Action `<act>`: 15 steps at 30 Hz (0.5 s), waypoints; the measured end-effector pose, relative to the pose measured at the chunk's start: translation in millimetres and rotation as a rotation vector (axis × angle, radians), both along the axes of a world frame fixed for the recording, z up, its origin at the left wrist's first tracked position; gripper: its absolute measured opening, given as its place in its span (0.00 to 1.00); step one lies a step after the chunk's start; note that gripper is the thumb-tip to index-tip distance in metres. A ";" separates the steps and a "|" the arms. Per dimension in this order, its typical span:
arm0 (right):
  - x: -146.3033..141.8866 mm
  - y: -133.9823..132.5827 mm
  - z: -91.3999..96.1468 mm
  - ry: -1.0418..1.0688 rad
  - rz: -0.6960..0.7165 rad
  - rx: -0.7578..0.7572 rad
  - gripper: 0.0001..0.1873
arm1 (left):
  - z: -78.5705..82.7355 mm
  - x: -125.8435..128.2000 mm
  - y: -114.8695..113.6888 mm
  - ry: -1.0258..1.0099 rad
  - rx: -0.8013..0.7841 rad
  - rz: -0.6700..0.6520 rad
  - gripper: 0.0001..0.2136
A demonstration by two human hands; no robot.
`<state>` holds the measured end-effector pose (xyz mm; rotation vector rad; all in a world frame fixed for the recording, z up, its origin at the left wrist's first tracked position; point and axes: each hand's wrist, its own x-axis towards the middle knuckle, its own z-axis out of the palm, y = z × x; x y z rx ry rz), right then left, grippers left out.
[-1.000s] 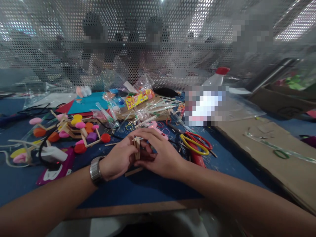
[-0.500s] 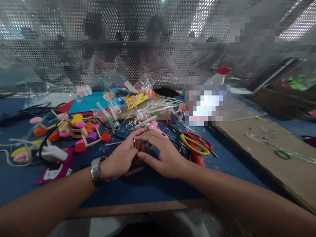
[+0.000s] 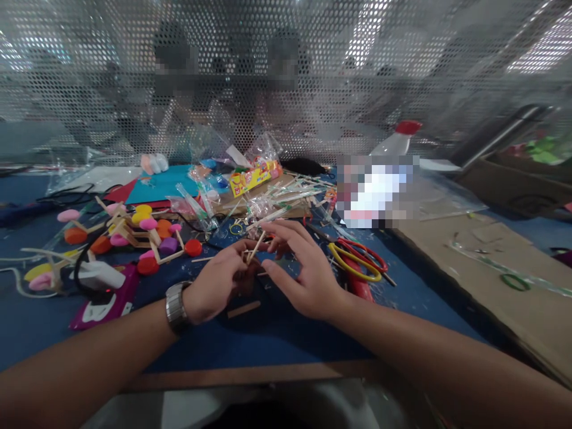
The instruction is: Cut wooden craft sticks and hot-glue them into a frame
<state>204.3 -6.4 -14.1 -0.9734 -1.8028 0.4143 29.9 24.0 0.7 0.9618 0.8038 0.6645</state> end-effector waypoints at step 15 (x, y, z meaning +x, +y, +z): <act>-0.6 1.5 -4.0 0.099 0.020 -0.061 0.27 | 0.2 -3.3 -1.7 0.081 0.201 0.049 0.14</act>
